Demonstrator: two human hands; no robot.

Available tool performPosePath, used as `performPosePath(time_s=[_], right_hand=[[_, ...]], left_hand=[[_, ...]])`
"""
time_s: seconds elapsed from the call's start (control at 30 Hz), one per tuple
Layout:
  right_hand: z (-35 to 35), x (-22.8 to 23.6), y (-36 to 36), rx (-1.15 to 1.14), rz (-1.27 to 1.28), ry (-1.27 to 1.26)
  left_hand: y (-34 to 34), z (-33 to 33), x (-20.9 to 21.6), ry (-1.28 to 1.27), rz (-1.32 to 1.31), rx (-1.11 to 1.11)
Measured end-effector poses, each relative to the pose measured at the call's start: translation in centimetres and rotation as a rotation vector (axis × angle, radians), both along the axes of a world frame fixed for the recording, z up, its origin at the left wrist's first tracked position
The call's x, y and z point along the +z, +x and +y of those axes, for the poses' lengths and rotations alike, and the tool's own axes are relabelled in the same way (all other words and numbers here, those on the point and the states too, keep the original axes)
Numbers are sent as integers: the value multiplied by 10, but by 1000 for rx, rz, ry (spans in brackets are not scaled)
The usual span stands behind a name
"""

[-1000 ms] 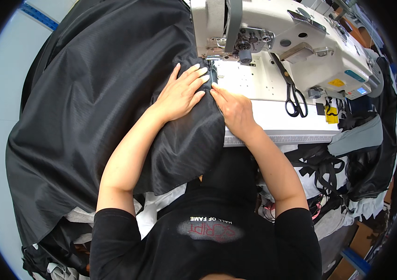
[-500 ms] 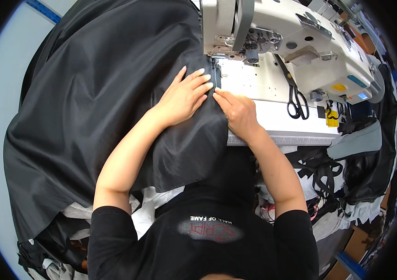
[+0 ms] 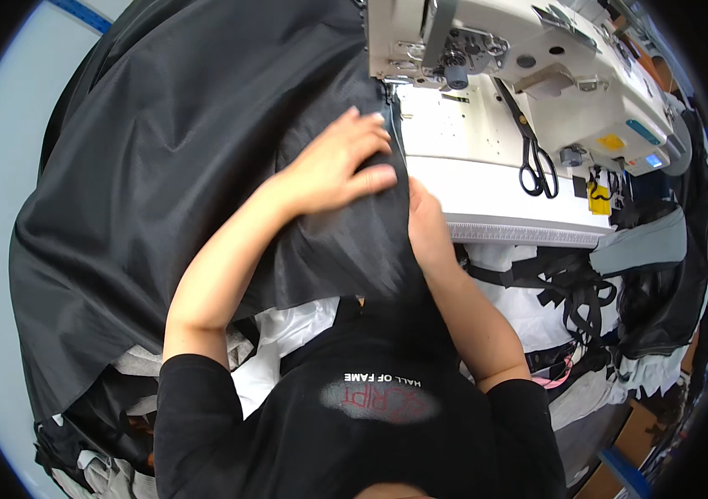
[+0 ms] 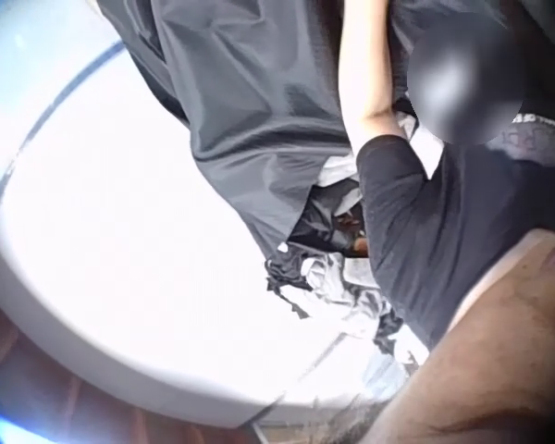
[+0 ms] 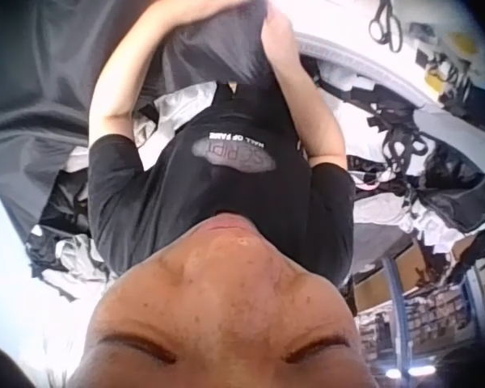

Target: Sewing a black fabric piece using an industrial sewing machine.

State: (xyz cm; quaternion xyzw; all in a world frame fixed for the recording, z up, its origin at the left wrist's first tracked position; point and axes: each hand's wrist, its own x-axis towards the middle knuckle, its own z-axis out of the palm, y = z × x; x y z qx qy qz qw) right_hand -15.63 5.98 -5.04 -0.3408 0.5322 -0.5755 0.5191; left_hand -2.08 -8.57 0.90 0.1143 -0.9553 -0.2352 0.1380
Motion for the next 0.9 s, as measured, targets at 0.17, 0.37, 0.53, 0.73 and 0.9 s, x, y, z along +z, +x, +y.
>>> performPosePath(time_s=[0.17, 0.37, 0.53, 0.73, 0.9], right_hand=[[88, -25, 36, 267, -116, -256], [91, -33, 39, 184, -90, -56], [87, -15, 63, 91, -753, 88], [95, -4, 78, -50, -639, 214], [101, -11, 79, 127, -739, 254]], left_hand=[[34, 119, 42, 118, -169, -147], [69, 116, -9, -153, -312, -40], [95, 81, 13, 480, -26, 160], [108, 89, 26, 531, 250, 347], [79, 98, 49, 396, 118, 222]])
